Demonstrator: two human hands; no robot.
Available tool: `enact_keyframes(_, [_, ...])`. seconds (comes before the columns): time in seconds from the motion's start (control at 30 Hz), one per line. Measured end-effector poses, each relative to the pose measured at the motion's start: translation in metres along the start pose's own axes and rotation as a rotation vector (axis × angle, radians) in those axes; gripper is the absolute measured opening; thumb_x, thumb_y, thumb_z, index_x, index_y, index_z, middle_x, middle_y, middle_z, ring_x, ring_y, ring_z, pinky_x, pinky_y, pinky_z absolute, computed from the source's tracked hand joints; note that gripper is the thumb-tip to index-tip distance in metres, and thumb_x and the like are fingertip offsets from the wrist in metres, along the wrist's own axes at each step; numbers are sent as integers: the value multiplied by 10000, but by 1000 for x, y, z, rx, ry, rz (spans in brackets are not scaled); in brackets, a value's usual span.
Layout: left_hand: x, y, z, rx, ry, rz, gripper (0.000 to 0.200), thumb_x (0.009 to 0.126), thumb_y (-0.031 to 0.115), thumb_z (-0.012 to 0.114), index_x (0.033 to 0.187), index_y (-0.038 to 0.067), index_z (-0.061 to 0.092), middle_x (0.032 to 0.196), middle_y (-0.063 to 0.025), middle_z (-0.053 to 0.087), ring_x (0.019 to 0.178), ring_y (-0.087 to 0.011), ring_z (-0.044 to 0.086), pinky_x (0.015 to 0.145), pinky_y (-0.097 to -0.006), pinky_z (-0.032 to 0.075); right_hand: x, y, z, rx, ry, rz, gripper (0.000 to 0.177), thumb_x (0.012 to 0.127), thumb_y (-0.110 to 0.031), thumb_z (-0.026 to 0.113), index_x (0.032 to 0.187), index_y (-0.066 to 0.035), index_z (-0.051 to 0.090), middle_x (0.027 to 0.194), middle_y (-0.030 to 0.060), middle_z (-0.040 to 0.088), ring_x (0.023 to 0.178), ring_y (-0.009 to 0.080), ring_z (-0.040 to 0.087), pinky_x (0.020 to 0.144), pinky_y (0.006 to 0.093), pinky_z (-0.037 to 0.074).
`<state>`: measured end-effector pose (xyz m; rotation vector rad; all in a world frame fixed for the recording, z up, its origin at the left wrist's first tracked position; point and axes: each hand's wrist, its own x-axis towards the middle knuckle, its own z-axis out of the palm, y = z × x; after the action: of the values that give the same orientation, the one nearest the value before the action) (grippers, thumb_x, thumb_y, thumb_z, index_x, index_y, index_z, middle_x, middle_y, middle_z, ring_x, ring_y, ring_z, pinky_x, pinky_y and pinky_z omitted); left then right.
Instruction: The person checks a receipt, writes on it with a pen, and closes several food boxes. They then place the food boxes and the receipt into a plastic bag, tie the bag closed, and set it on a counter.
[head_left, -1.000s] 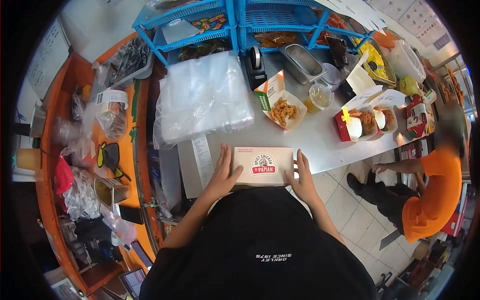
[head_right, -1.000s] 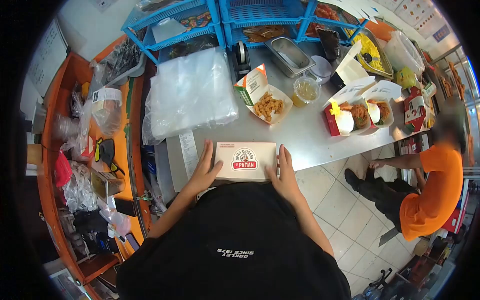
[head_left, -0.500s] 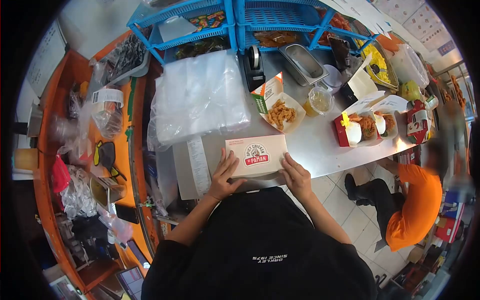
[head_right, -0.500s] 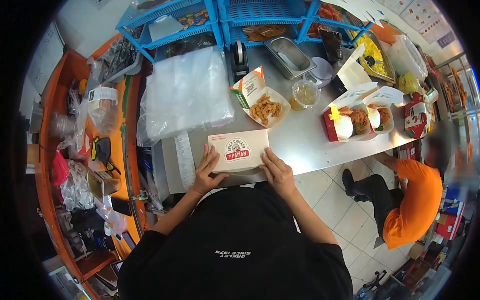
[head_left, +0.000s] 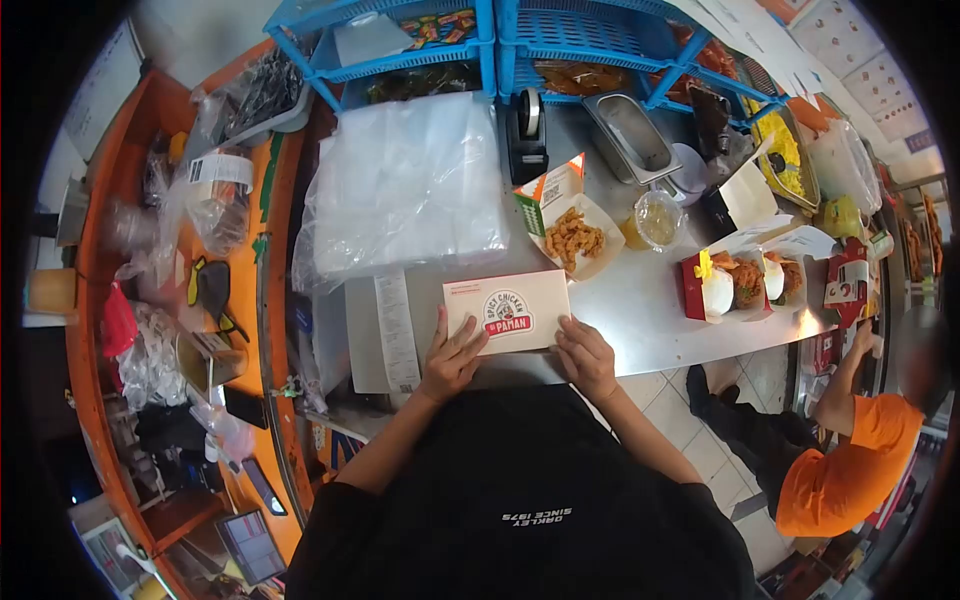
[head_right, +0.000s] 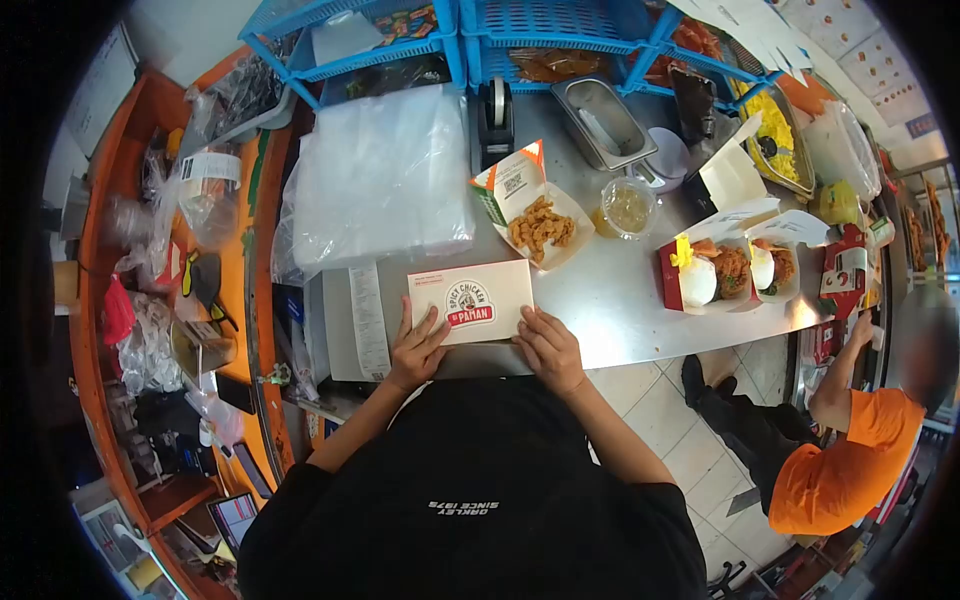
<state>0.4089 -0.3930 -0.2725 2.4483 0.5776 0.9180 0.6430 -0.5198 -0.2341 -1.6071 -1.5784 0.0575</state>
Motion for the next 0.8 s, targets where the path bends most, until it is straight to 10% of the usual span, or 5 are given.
enact_keyframes(0.43, [66, 52, -29, 162, -119, -144, 163, 671, 59, 696, 826, 35, 652, 1142, -95, 601, 1197, -366, 481, 983, -461, 411, 44, -5, -30, 4, -219, -17, 198, 742, -130, 702, 896, -13, 660, 897, 125, 615, 853, 291, 529, 848, 373, 398])
enact_keyframes(0.57, [80, 39, -9, -159, -315, 91, 145, 676, 54, 683, 740, 39, 554, 1087, -101, 588, 1138, -280, 534, 925, -406, 435, 97, -2, 7, 86, -228, 114, 198, 785, -104, 632, 944, 14, 648, 858, 167, 620, 857, 343, 560, 865, 416, 410])
enact_keyframes(0.7, [69, 34, -9, -201, -318, 54, 143, 685, 56, 681, 730, 31, 548, 1108, -107, 593, 1133, -301, 535, 920, -410, 434, 124, 10, 41, 183, -463, 347, 400, 854, -179, 548, 1157, 82, 534, 1075, 285, 590, 1098, 413, 515, 986, 474, 354])
enact_keyframes(0.8, [62, 34, -12, -229, -273, 3, 118, 691, 46, 678, 732, 26, 569, 1129, -109, 591, 1121, -312, 538, 921, -415, 432, 128, 35, 59, -281, -359, 397, 633, 871, -259, 550, 1330, 127, 347, 1395, 387, 254, 1344, 468, 221, 1110, 461, 211])
